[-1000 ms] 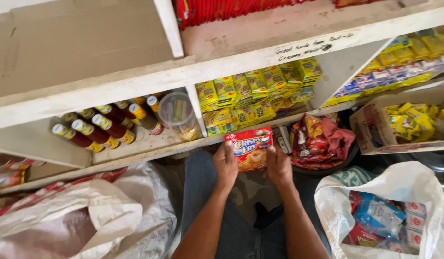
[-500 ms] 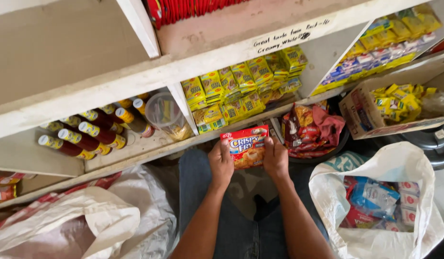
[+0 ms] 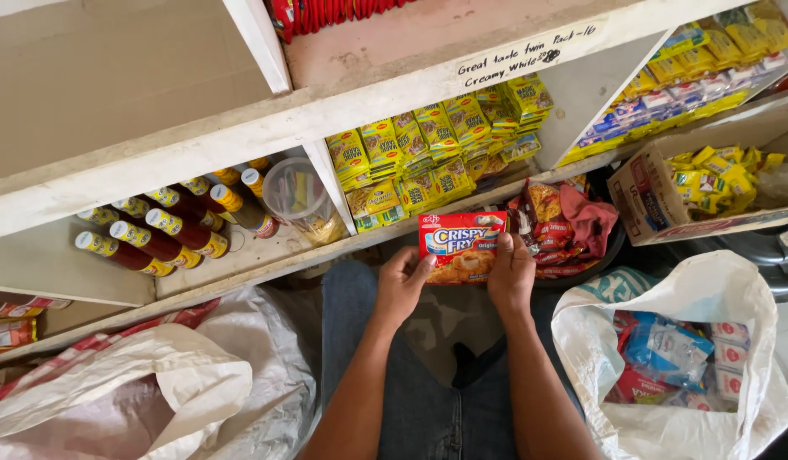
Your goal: Restocking and organizing packaged food items on shelves in a store.
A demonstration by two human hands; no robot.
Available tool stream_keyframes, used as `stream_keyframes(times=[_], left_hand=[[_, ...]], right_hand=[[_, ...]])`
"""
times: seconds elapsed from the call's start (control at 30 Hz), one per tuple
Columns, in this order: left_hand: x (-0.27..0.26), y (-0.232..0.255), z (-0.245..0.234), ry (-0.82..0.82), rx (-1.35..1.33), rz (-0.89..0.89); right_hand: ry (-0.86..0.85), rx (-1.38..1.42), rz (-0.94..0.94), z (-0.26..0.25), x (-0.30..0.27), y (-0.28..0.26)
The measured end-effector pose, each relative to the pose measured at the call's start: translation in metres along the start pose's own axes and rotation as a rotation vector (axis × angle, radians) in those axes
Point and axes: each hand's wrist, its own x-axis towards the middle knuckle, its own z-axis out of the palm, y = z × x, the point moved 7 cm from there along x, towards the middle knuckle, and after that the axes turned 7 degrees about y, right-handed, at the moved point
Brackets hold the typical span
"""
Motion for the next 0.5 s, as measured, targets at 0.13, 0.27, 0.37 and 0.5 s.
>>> stream_keyframes(times=[0.13, 0.27, 0.37, 0.5], left_hand=[[-0.004, 0.022, 0.001, -0.102, 0.186, 0.022], [-0.004, 0.019, 0.007, -0.143, 0.152, -0.223], [0.016, 0.037, 0.021, -0.15, 0.016, -0.195], [0.054, 0.159, 0.05, -0.177, 0.112, 0.061]], right_hand=[[0.037, -0.016, -0.039, -0.008, 0.006, 0.004], [-0.018, 0.189, 0.006, -0.008, 0.02, 0.002], [-0.05, 0.404, 0.081, -0.019, 0.044, -0.017], [-0.141, 0.466, -0.045, -0.053, 0.092, -0.107]])
